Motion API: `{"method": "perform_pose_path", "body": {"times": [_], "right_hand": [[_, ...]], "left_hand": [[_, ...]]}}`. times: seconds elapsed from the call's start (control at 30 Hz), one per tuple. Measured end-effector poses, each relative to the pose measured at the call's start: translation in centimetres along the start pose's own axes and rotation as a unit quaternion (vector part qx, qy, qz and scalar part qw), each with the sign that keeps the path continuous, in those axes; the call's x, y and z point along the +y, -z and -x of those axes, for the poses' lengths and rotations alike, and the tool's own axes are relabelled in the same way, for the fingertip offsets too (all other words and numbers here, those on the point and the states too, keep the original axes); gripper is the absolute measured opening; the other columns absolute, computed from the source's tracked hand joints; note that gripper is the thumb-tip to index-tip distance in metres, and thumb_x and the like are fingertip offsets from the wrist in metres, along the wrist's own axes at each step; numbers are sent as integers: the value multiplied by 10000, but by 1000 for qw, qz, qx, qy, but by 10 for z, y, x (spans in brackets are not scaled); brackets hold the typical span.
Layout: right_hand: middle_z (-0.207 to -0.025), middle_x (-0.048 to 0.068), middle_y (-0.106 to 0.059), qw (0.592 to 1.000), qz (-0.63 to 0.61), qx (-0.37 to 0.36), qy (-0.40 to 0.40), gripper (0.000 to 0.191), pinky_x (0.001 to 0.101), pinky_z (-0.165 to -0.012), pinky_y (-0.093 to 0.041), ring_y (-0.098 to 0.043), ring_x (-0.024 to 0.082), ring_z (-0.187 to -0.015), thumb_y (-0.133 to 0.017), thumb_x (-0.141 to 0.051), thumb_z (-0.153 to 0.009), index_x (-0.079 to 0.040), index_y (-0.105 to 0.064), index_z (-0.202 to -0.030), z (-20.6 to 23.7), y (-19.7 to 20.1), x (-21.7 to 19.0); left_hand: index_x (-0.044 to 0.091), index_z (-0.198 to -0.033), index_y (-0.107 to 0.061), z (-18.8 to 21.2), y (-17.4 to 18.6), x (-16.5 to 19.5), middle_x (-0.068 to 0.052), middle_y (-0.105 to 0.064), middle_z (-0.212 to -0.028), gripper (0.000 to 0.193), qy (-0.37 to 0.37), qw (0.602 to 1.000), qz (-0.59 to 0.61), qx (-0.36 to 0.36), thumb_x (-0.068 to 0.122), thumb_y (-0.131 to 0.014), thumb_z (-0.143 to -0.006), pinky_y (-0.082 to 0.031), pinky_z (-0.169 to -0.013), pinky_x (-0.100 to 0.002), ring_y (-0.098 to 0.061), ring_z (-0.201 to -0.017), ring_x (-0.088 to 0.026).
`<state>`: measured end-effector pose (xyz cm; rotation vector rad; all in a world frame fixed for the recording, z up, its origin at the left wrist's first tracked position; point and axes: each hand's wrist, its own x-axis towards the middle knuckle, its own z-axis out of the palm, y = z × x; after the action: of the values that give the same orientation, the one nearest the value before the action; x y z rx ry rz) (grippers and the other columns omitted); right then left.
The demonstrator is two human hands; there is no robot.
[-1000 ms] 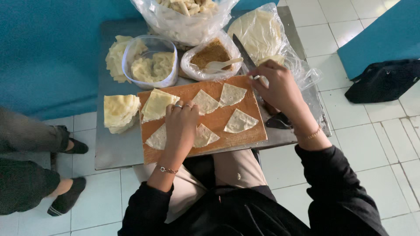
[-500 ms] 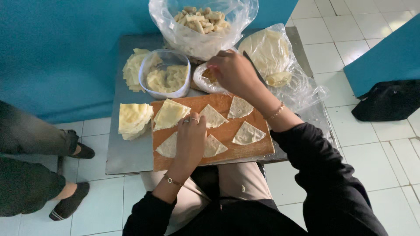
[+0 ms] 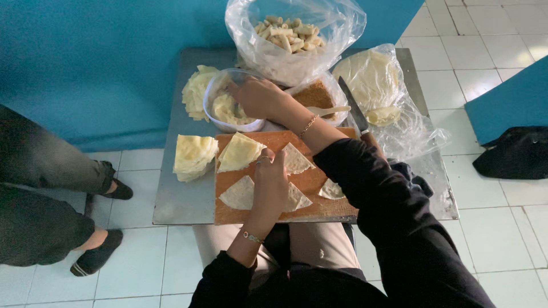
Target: The person sits at a low table and cuts round dough sheets into triangular pieces with a knife on a wooden cutting board. The person stacks the cut triangles on the board, sets the knife down, and folds and arranges the dough pieces by hand.
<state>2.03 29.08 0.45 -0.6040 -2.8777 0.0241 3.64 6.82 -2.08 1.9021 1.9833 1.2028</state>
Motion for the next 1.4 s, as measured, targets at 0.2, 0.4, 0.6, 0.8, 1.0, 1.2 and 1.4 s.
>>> {"method": "perform_pose_path", "body": {"times": [0.2,0.4,0.6,0.8,1.0,1.2,1.4], "right_hand": [[-916,196,-718,999,-5,-42,-1,417,530,-812,-540,-655,382,-1040,-605,-43,-811,-7,-562,-1225,8,11,-18],[-860,242,-711,995,-86,-52,10,359,547,-771,-526,-688,432,-900,-600,-50,-834,50,-521,-1170,13,12,-25],[-853,302,-696,976,-180,-111,-50,417,560,-738,-516,-694,473,-855,-575,-64,-864,130,-407,-1193,3,-8,-19],[-834,309,-684,971,-198,-81,-108,578,543,-733,-524,-698,469,-850,-565,-54,-855,139,-324,-1344,1,-28,-13],[-799,178,-728,976,-199,58,-71,349,527,-700,-483,-707,402,-851,-553,-49,-869,-5,-463,-1204,21,16,-25],[-944,143,-629,918,-396,6,-28,185,415,-725,-543,-793,256,-879,-409,65,-946,-18,-399,-1111,119,80,-32],[-1027,169,-555,893,-444,5,-73,296,412,-827,-517,-754,294,-1146,-349,128,-860,-20,-366,-1115,184,70,-25]], "left_hand": [[-29,-1183,-568,3,6,5,-232,-530,-1168,356,32,999,17,-25,-36,-664,-841,-497,-839,-508,-600,-1007,-416],[-37,-1159,-569,5,5,6,-222,-536,-1155,331,24,1000,2,-8,-29,-661,-841,-501,-851,-506,-602,-995,-411],[-44,-1077,-567,6,5,7,-228,-542,-1121,232,38,999,3,-22,-19,-648,-861,-506,-803,-503,-612,-939,-406],[-45,-1015,-565,5,2,5,-226,-544,-1110,163,55,998,-27,-31,16,-653,-892,-521,-787,-488,-629,-930,-394],[16,-1015,-624,12,8,7,-188,-579,-1209,232,7,994,-110,5,128,-727,-840,-471,-852,-496,-597,-1073,-386],[106,-1206,-663,31,15,8,-93,-594,-1346,310,-36,994,-103,-28,205,-694,-914,-325,-1040,-587,-518,-1263,-291],[174,-1300,-647,39,9,9,-126,-556,-1435,380,-36,990,-132,-39,250,-636,-927,-254,-1013,-699,-471,-1358,-288]]}}
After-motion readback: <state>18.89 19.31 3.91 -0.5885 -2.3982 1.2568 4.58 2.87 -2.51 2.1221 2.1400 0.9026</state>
